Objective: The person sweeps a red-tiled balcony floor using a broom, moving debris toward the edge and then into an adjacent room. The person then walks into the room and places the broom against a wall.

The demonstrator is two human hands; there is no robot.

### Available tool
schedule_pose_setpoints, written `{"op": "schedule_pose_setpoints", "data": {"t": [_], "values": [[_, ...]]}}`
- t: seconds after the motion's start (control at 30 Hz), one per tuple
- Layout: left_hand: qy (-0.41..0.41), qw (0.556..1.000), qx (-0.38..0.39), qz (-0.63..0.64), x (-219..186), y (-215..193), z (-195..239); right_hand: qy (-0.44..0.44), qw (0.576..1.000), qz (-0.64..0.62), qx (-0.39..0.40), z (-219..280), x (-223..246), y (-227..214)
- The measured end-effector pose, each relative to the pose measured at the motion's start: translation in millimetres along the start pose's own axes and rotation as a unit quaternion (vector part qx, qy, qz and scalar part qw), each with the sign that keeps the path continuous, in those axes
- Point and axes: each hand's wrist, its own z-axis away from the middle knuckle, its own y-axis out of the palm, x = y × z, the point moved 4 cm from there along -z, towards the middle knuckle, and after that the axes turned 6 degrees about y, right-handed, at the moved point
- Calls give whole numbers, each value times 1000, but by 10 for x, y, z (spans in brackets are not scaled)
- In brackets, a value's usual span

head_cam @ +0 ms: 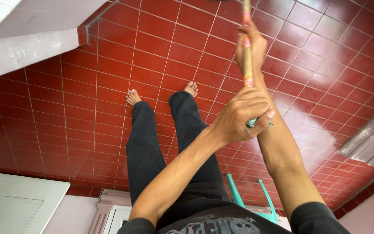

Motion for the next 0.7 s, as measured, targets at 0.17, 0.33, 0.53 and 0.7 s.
{"op": "schedule_pose_setpoints", "data": {"t": [0.17,0.33,0.53,0.7], "values": [[37,998,48,3,-479,169,-183,5,1000,3,-19,132,88,-376],[58,988,144,-16,-534,507,-400,28,986,-144,73,57,258,-46],[49,996,65,33,38,382,-322,-31,999,21,-31,-315,-170,-485],[81,984,91,132,-899,249,-421,139,980,43,-136,262,194,-1534]]}}
